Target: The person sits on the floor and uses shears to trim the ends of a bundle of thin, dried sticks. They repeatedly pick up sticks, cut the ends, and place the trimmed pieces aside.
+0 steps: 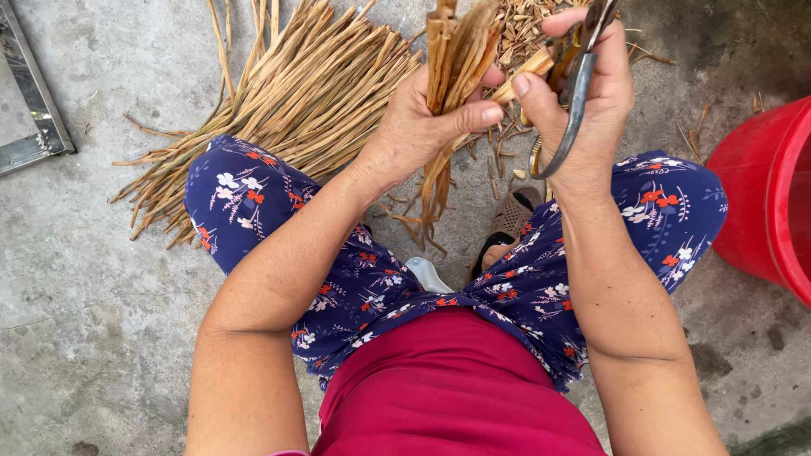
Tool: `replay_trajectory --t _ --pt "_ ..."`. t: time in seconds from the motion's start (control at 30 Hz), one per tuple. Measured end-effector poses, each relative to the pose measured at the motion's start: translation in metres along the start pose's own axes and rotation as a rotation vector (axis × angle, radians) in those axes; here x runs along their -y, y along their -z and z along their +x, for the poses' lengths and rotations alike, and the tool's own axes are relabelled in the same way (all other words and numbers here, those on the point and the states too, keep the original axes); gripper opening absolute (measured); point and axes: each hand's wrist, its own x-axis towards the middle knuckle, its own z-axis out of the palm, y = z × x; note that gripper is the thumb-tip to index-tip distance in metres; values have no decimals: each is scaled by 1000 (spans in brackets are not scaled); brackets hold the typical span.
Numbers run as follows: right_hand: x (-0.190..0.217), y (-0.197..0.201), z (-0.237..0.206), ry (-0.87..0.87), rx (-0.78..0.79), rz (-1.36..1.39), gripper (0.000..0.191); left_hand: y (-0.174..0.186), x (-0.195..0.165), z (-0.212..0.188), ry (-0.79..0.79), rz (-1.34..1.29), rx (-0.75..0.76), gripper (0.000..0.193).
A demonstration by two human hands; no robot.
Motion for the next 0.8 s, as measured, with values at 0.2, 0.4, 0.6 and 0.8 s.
replay_trajectory --t 0.2,0.4,0.6,0.8 --pt "1 -6 1 83 58 110 45 0 11 2 -31 -94 -47 24" --pt "-2 -6 2 0 21 94 51 0 12 2 -73 -28 -24 25" --pt "-6 -5 -2 -13 58 60 61 4 6 0 -8 -181 -111 30" --pt "-12 -15 -14 -63 235 -211 70 18 -1 1 -42 -216 -222 33"
